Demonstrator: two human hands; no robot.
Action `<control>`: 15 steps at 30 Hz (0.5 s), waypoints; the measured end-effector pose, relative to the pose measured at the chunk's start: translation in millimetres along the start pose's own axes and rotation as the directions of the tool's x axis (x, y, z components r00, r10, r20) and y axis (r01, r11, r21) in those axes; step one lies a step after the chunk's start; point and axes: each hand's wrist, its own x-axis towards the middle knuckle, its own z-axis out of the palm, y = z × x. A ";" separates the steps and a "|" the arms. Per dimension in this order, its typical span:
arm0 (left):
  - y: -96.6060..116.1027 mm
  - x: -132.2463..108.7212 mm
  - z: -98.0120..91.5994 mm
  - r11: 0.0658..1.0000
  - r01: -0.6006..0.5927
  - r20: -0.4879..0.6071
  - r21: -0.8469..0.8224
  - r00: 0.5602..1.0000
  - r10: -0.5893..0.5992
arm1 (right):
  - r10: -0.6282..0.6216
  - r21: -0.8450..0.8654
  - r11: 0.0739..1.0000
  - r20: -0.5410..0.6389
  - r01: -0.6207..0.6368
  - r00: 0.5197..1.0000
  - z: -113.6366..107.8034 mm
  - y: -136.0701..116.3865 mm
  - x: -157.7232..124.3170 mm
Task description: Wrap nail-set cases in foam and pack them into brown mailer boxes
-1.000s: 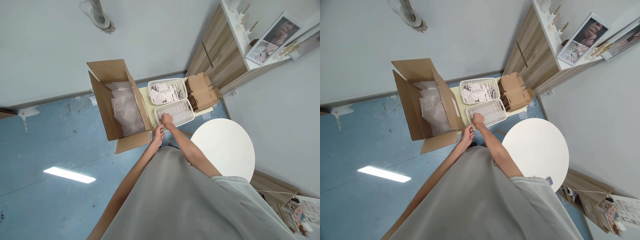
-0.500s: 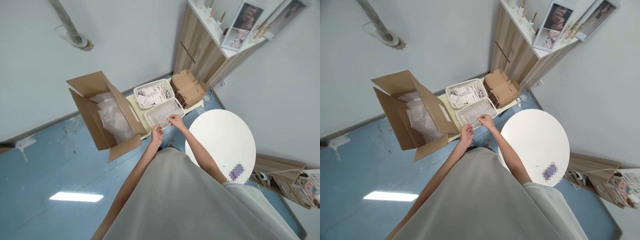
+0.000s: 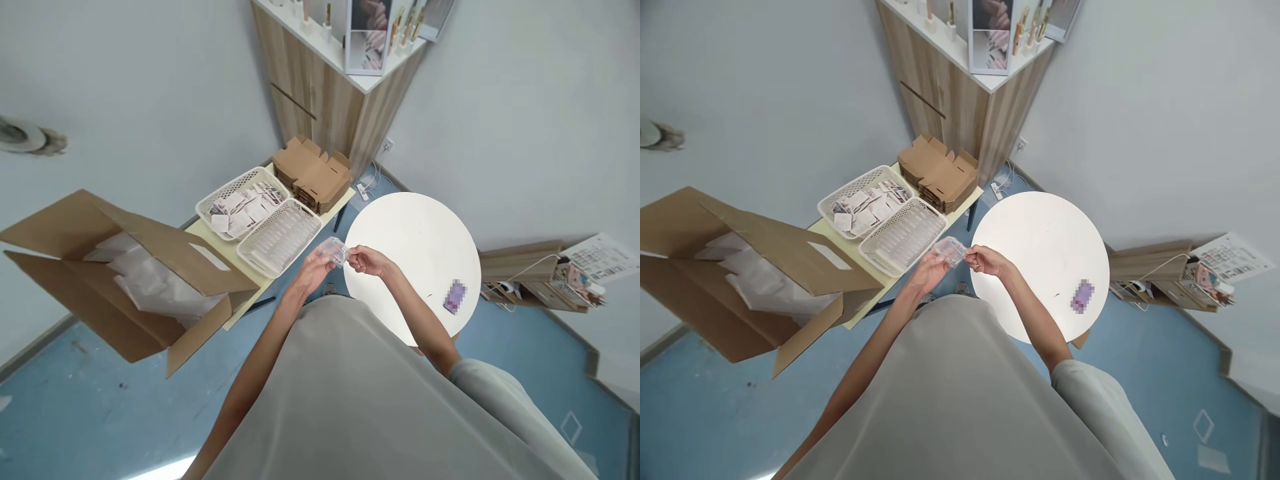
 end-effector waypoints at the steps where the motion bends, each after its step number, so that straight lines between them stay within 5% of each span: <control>1: -1.8 2.7 2.8 1.000 0.005 0.024 0.019 1.000 -0.006 | -0.004 0.013 1.000 -0.005 0.004 1.000 -2.4 1.1 -4.5; 5: -8.6 11.9 12.0 0.998 0.022 0.098 0.054 0.995 -0.027 | -0.021 0.054 0.998 -0.044 0.023 0.999 -11.4 2.2 -20.8; 15: -6.2 13.4 30.9 0.990 0.066 0.082 0.122 0.994 -0.076 | -0.056 0.043 0.997 -0.089 0.060 0.994 -18.5 1.7 -45.8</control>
